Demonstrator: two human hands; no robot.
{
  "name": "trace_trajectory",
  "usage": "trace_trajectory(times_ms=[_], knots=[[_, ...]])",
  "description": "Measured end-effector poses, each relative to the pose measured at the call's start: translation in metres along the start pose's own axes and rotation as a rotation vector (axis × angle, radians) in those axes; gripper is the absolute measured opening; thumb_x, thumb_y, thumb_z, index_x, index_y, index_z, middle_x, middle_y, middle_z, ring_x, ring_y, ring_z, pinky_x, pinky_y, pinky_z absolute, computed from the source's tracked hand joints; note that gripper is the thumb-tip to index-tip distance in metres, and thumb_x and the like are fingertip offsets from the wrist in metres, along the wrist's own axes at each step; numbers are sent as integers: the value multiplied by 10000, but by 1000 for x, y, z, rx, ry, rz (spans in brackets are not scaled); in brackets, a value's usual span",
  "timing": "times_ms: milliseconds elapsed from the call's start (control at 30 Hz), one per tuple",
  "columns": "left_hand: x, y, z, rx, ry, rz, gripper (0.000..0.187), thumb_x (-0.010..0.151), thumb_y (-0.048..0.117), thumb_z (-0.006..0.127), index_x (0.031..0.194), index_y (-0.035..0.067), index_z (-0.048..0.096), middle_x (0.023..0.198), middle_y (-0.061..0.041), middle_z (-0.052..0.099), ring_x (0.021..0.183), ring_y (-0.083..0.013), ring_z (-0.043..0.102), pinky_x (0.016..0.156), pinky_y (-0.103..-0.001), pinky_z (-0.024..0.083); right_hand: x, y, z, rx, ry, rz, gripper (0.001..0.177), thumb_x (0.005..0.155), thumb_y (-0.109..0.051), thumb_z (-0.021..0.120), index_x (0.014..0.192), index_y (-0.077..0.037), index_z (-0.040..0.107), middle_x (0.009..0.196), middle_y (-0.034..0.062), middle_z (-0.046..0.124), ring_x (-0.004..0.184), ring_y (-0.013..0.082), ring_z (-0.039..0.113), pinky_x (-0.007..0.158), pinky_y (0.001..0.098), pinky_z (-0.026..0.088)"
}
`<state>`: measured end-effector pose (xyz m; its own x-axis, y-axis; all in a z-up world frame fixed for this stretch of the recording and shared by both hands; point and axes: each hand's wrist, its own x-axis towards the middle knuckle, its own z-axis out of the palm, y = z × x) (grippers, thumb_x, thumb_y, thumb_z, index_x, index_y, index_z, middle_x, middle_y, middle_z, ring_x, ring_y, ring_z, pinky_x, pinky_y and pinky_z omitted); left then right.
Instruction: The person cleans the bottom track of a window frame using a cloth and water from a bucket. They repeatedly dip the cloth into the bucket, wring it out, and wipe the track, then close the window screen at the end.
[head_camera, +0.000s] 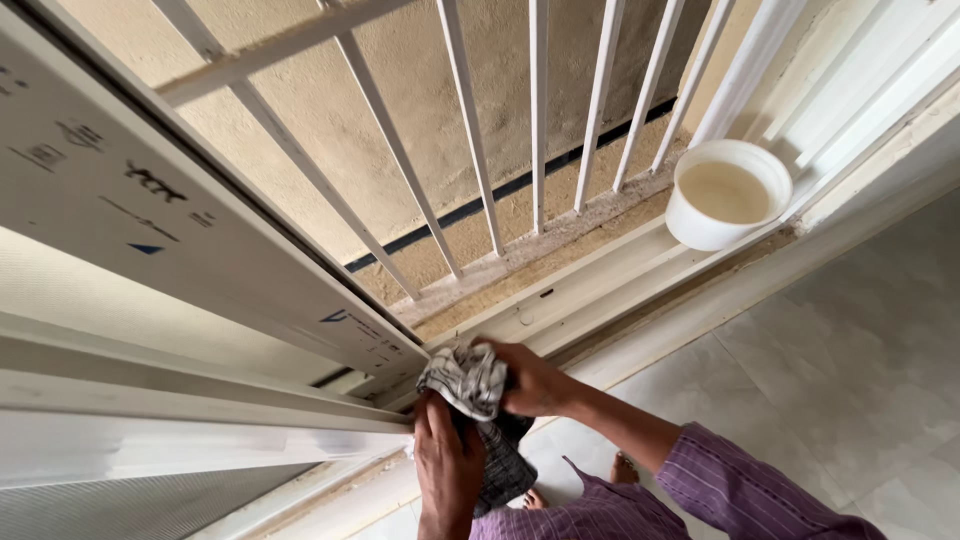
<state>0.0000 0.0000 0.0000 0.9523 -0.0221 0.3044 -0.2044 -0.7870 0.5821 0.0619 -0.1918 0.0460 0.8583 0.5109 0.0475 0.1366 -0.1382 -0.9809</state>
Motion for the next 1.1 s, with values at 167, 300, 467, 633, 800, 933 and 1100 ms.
trace_trajectory(times_ms=[167,300,467,633,800,933,1100], knots=[[15,20,7,-92,-63,250,163,995,8,600,1146,-35,645,1156,-230,730,927,-264,746,702,-343,669,-37,-15,-53,-706,152,-119,653,640,-94,825,1258,-56,619,1265,150,645,1199,300,587,1040,481,477],[22,39,15,143,-28,369,183,879,81,652,1036,-9,680,1036,-184,737,911,-312,732,753,-394,642,-50,-15,-84,-1269,-17,457,620,738,-252,873,1238,23,630,1220,161,642,1138,273,601,1099,419,478],[23,26,-2,129,-122,294,277,728,27,676,998,-27,706,1008,-206,747,875,-312,729,755,-394,629,-41,0,-38,-916,-150,479,391,717,-220,824,1068,-68,746,1265,92,688,1206,201,614,1152,354,471],[26,25,-18,171,-226,181,330,684,-30,626,1001,9,710,996,-163,748,851,-254,727,728,-349,632,-30,17,-14,-861,-121,-9,507,665,-175,876,1093,33,700,1322,239,638,1222,340,575,1083,469,451],[34,41,-26,142,-203,169,130,807,115,717,906,31,713,890,-132,745,779,-259,718,684,-377,610,-49,-3,-87,-829,27,336,417,647,-152,846,1061,-147,792,1169,94,745,1166,276,626,983,452,525],[36,39,-21,156,-292,107,160,873,188,725,923,37,718,845,-127,736,681,-235,699,616,-364,600,-57,-11,-108,-998,19,386,423,707,-252,849,1051,-55,703,1105,120,722,1043,279,688,977,410,571],[29,20,-12,122,-253,126,78,834,50,663,908,44,688,828,-109,722,651,-223,686,575,-362,597,-29,10,-47,-743,-56,71,483,603,-82,795,1077,-33,715,1106,147,715,1039,317,676,950,447,547]])
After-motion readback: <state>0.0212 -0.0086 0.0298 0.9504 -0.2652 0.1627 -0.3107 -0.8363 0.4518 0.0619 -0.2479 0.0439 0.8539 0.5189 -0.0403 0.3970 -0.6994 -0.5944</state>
